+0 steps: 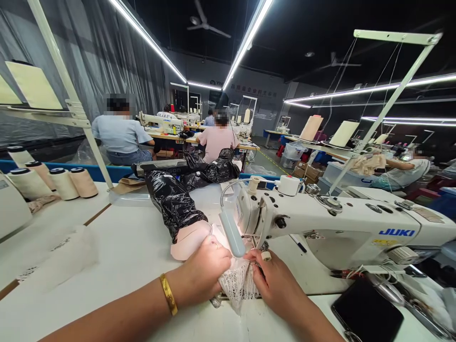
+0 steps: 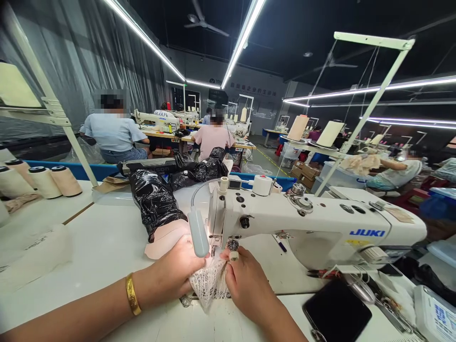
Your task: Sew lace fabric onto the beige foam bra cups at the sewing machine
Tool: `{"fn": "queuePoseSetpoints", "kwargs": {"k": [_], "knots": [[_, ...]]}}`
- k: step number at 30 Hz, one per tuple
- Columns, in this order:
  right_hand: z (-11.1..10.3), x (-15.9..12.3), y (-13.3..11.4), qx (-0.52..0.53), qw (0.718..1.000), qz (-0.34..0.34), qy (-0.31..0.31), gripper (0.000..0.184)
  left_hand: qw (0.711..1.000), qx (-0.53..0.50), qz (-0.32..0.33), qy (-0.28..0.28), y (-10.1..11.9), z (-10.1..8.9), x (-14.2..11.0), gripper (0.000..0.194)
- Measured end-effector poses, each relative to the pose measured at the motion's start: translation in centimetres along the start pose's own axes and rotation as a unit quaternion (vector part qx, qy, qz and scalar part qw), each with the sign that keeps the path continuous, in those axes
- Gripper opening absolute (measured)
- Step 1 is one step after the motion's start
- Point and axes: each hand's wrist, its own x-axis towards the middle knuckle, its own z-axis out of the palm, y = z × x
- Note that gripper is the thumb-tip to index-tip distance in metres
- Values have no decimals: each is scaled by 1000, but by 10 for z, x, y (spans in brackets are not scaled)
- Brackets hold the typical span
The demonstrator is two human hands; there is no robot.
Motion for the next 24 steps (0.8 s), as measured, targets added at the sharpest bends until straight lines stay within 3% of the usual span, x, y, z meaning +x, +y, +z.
{"fn": "queuePoseSetpoints", "kwargs": {"k": [4, 9, 12, 15, 20, 24], "knots": [[-4, -2, -13, -17, 998, -57, 28, 34, 999, 15, -39, -17, 5, -15, -3, 9], [-3, -2, -29, -7, 987, -160, 32, 50, 991, -30, -96, -88, 20, -30, 8, 15], [9, -2, -19, -72, 989, -129, 23, 36, 979, -100, -68, -162, 24, -47, 9, 18], [20, 0, -2, -116, 990, -76, -9, 34, 970, -99, -47, -215, 21, -58, 5, 22], [19, 1, 6, -115, 992, -39, -37, 49, 979, -74, -46, -184, 13, -54, 3, 29], [9, 1, -8, -55, 995, -86, 8, 44, 981, -93, -30, -170, 8, -44, 2, 27]]}}
